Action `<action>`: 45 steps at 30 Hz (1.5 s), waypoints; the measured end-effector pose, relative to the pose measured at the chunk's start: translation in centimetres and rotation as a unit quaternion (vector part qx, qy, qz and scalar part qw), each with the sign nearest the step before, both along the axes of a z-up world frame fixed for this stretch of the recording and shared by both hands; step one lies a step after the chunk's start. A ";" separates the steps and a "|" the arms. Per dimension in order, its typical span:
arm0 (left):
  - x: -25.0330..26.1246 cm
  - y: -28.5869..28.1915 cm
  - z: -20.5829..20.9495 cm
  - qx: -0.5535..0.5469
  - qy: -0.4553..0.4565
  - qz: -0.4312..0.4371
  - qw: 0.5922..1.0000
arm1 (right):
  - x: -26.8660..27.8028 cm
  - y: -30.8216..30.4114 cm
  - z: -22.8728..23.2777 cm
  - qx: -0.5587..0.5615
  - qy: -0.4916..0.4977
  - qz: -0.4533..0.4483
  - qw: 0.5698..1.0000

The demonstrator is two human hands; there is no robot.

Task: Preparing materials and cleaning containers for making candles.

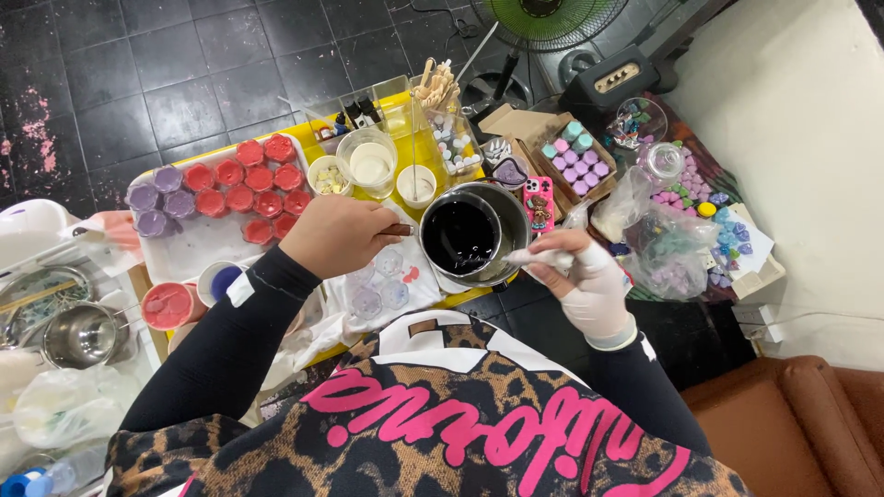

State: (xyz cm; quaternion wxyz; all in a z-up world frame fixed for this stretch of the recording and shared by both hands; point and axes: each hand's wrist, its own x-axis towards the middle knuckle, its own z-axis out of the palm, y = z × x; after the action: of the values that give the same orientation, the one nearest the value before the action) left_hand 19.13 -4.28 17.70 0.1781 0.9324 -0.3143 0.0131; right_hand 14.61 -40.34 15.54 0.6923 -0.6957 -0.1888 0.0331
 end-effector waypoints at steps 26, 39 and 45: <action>-1.4 1.1 1.9 -0.016 0.016 0.010 1.000 | 1.6 1.9 3.8 -0.180 -0.146 0.038 0.972; -2.2 1.1 1.4 -0.048 0.254 0.093 0.962 | 1.8 2.1 2.6 -0.149 -0.131 0.055 0.979; -3.1 1.2 1.8 -0.056 0.291 0.152 0.943 | 2.0 1.9 2.4 -0.141 -0.116 0.066 0.981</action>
State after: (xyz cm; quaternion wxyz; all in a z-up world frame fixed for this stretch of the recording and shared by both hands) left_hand 16.05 -3.09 19.51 0.3091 0.9209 -0.1024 -0.2142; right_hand 16.57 -38.40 17.91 0.5569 -0.7715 -0.3066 0.0242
